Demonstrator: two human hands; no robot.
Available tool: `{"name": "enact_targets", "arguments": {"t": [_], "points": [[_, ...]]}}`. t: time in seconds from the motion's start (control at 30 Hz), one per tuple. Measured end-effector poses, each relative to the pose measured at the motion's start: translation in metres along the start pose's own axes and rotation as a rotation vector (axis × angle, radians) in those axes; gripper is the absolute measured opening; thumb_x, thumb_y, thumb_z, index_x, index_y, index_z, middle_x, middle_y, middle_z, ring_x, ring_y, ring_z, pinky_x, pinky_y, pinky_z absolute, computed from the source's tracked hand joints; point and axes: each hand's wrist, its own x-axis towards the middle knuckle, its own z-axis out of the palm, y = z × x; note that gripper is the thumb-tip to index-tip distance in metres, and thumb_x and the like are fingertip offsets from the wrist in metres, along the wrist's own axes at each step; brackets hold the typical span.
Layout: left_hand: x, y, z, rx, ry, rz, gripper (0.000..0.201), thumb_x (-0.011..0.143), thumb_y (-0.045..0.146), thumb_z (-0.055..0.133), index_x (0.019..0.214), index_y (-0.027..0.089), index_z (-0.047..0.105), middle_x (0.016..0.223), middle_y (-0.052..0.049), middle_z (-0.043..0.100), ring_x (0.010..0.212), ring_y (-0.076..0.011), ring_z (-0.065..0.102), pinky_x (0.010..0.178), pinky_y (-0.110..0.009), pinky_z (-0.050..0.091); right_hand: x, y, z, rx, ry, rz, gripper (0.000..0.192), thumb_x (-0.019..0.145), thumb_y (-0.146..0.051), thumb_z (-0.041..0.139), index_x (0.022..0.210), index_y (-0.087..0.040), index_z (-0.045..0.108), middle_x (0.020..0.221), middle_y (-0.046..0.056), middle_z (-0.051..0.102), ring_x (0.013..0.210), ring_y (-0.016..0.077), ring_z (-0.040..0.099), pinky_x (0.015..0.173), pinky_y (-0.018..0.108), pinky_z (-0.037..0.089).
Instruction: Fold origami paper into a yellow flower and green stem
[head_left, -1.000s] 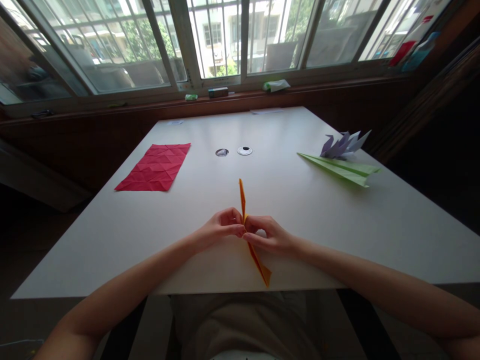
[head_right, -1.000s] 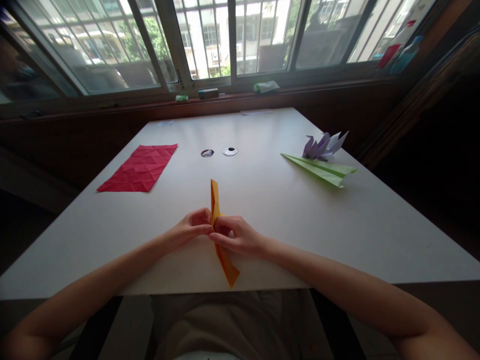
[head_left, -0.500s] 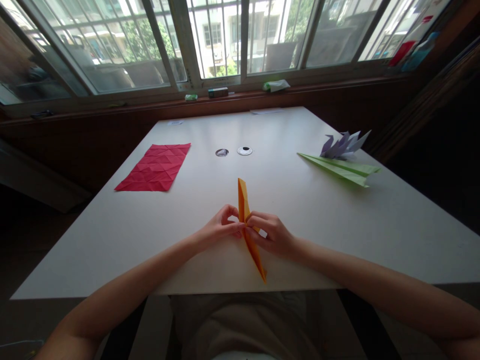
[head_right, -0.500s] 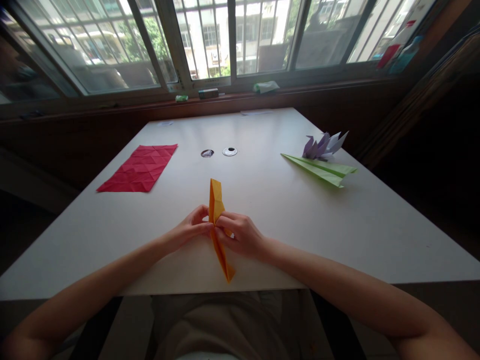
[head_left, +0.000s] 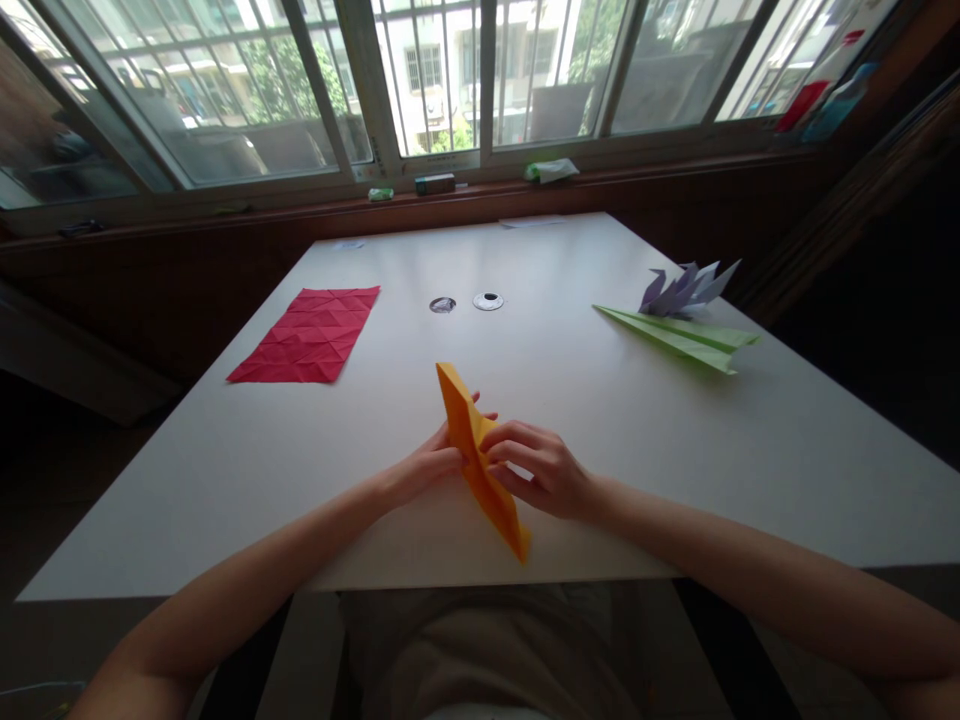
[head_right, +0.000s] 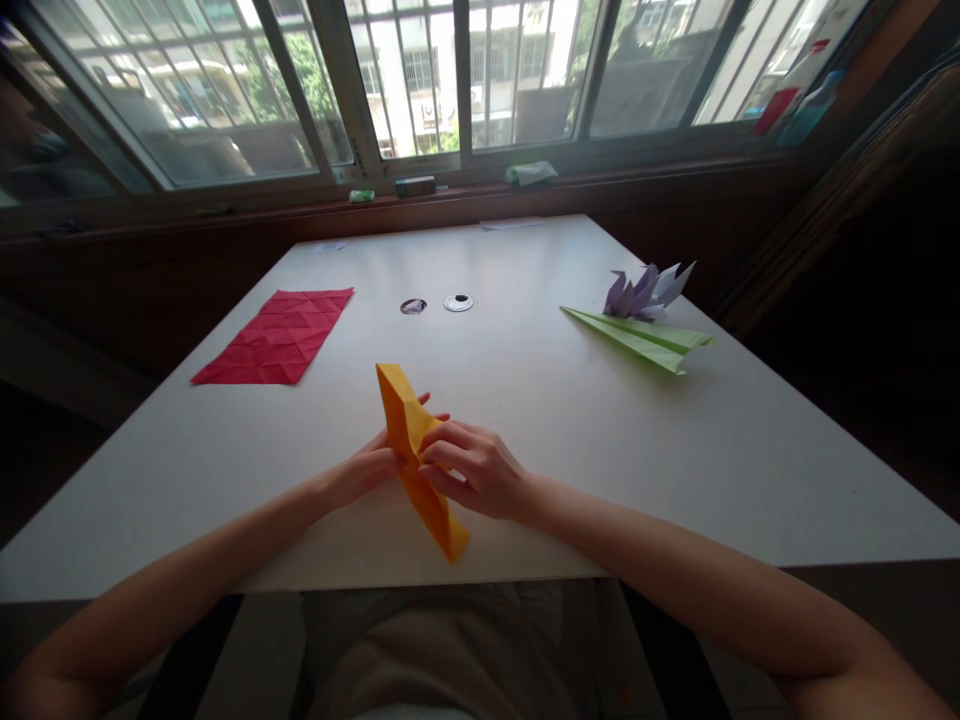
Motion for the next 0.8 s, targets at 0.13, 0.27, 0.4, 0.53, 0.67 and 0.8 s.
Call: {"name": "enact_targets", "arguments": {"t": [0.13,0.27,0.4,0.53,0.67,0.8], "points": [[0.001,-0.001,0.0,-0.017,0.041,-0.052,0.06,0.07,0.023,0.056,0.126,0.03,0.037,0.121,-0.003,0.052,0.109,-0.0264,0.048,0.088,-0.039,0.041,0.004,0.0,-0.002,0.204,-0.117,0.083,0.014,0.083,-0.027,0.046,0.085,-0.018,0.056,0.092,0.008,0.059,0.085,0.0144,0.055,0.075,0.028,0.045],[0.005,-0.001,-0.002,-0.022,0.119,-0.045,0.045,0.072,0.026,0.053,0.117,0.025,0.049,0.113,-0.005,0.058,0.1,-0.0254,0.054,0.085,-0.038,0.042,0.011,0.009,-0.018,0.587,-0.175,0.384,0.026,0.086,-0.033,0.039,0.089,-0.016,0.058,0.092,0.008,0.062,0.089,0.0153,0.057,0.08,0.031,0.045],[0.008,0.004,-0.004,-0.062,0.218,0.007,0.042,0.072,0.028,0.053,0.114,0.02,0.051,0.118,-0.007,0.055,0.098,-0.0254,0.055,0.084,-0.039,0.043,0.016,0.036,-0.048,0.974,-0.585,0.634,0.037,0.086,-0.041,0.035,0.107,-0.017,0.054,0.102,0.011,0.063,0.087,0.0178,0.062,0.065,0.029,0.051],[0.009,0.009,-0.006,-0.145,0.309,0.008,0.052,0.072,0.028,0.053,0.123,0.024,0.04,0.12,-0.007,0.053,0.098,-0.0237,0.056,0.083,-0.04,0.044,0.013,0.075,-0.064,0.656,-0.348,0.644,0.034,0.087,-0.034,0.036,0.099,-0.014,0.06,0.093,0.008,0.067,0.077,0.013,0.064,0.067,0.026,0.051],[0.009,0.011,-0.006,-0.177,0.322,-0.004,0.052,0.074,0.027,0.051,0.124,0.025,0.038,0.118,-0.006,0.055,0.097,-0.0228,0.056,0.083,-0.039,0.044,0.011,0.092,-0.06,0.208,0.329,0.554,0.028,0.08,-0.031,0.047,0.097,-0.012,0.06,0.108,0.008,0.061,0.096,0.0143,0.057,0.08,0.025,0.047],[0.009,0.01,-0.006,-0.169,0.319,0.002,0.051,0.074,0.027,0.051,0.123,0.023,0.038,0.119,-0.007,0.055,0.098,-0.0226,0.056,0.086,-0.04,0.042,0.011,0.079,-0.05,0.326,0.256,0.589,0.044,0.08,-0.035,0.05,0.122,-0.024,0.041,0.123,0.009,0.05,0.095,0.0198,0.059,0.071,0.036,0.052]]}}
